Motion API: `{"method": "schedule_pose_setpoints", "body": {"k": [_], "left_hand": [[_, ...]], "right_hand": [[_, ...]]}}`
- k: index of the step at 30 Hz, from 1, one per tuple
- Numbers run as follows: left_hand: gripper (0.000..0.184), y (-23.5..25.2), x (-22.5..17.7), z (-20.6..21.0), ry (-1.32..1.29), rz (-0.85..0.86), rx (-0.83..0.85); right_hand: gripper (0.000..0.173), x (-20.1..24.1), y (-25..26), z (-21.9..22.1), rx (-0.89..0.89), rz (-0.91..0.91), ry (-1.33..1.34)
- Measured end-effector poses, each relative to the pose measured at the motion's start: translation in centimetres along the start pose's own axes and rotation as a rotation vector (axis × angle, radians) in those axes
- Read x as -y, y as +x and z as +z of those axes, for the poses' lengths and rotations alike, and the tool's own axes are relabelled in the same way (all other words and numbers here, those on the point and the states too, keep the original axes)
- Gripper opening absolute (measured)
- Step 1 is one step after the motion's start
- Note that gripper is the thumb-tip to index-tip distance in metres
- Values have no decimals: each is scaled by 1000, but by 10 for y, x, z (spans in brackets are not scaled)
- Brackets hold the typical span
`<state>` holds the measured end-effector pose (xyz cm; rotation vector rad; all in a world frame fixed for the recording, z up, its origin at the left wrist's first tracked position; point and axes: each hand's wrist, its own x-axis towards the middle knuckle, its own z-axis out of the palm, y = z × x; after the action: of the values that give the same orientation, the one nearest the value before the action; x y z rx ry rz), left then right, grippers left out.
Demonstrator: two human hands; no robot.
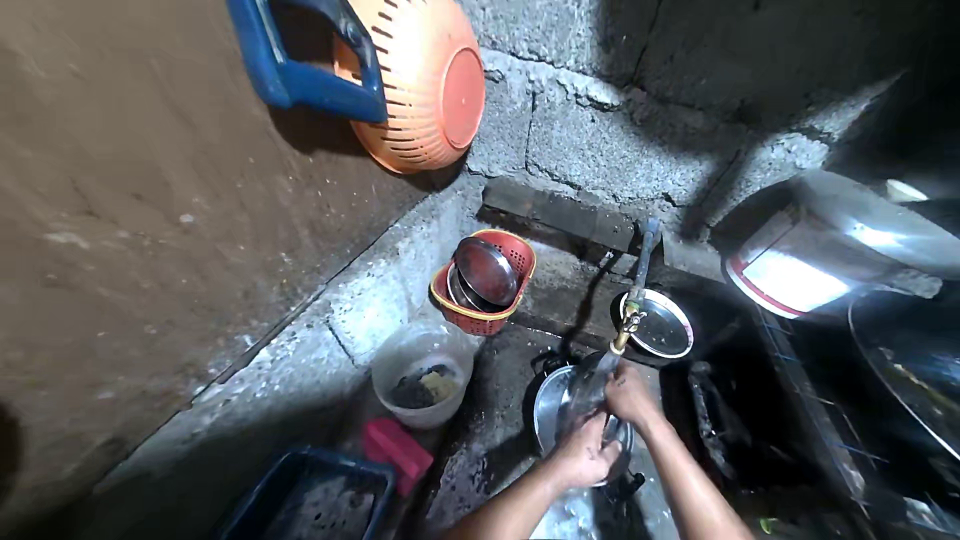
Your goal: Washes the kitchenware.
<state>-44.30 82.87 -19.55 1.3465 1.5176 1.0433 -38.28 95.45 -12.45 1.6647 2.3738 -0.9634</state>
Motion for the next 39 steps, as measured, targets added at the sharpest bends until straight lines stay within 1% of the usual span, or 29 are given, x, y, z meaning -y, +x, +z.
{"method": "schedule_pose_setpoints", "body": {"k": [1, 2, 4, 6, 7, 8, 10, 11, 12, 14, 15, 17, 18, 19, 20, 21, 23, 24, 26, 28, 30, 32, 33, 34, 35, 36, 37, 38, 39], "left_hand": [[52, 3, 1, -5, 29, -43, -50], [45, 5, 2, -12, -20, -70, -95], [41, 7, 4, -25, -233, -73, -119], [39, 5, 3, -31, -369, -73, -92], [36, 6, 3, -31, -376, -61, -103], [34, 8, 4, -33, -376, -46, -129], [36, 12, 11, -39, -374, 5, -164], [37, 13, 16, -40, -407, 17, -144], [37, 12, 19, -41, -454, -2, -114], [39, 9, 17, -40, -485, -31, -102], [38, 5, 16, -38, -474, -27, -164], [40, 3, 14, -39, -312, -17, -351], [42, 4, 11, -46, -224, -29, -371], [46, 4, 9, -50, -169, -60, -364], [50, 0, 3, -51, -147, -108, -334], [54, -3, 5, -51, -160, -121, -311], [59, -2, 10, -49, -227, -50, -319], [62, -3, 6, -46, -242, -33, -326], [62, -5, -4, -37, -196, -2, -320], [56, -10, -15, -25, -50, 8, -267], [52, -14, -9, -21, 105, 20, -141], [55, -17, -3, -24, 193, 57, 32], [58, -18, 4, -25, 151, 65, 102], [68, -18, 13, -26, 61, 83, 158], [74, -19, 21, -28, -22, 81, 186], [77, -15, 30, -30, -37, 90, 187], [76, -5, 42, -35, 45, 112, 192], [70, 8, 58, -44, 225, 137, 216], [66, 21, 67, -53, 446, 162, 222]], "right_hand": [[50, 3, 2, 6, -4, -29, 0], [54, 5, 5, 13, -41, -75, 35], [59, 3, 15, 18, -74, -152, 218], [46, -2, 17, 17, -89, -141, 387], [45, 0, 12, 20, -114, -143, 392], [47, 3, 4, 27, -136, -203, 324], [56, 1, -8, 47, -183, -397, 219], [57, -6, -6, 50, -198, -421, 205], [56, -12, -1, 47, -189, -377, 197], [51, -12, 11, 32, -149, -203, 254], [49, -7, 9, 30, -117, -187, 257], [50, 12, -8, 35, -104, -339, 200], [53, 21, -10, 37, -115, -428, 159], [54, 23, -7, 37, -141, -448, 125], [53, 19, -6, 36, -152, -385, 145], [53, 16, -7, 27, -146, -263, 193], [51, 6, -3, 10, -139, -34, 323], [49, 1, -3, 9, -126, 29, 406], [45, -8, -7, 20, -60, 29, 649], [43, -17, -10, 31, -39, 69, 812], [38, -28, -10, 40, -14, 102, 920], [39, -45, -9, 49, 16, 101, 992], [43, -52, -10, 53, 23, 108, 1049], [46, -58, -12, 58, 23, 115, 1125], [46, -62, -14, 65, 8, 106, 1214], [43, -64, -13, 76, -30, 74, 1327], [40, -65, -9, 90, -77, 15, 1476], [37, -63, -9, 99, -104, -32, 1612], [38, -58, -12, 103, -97, -38, 1712]]}}
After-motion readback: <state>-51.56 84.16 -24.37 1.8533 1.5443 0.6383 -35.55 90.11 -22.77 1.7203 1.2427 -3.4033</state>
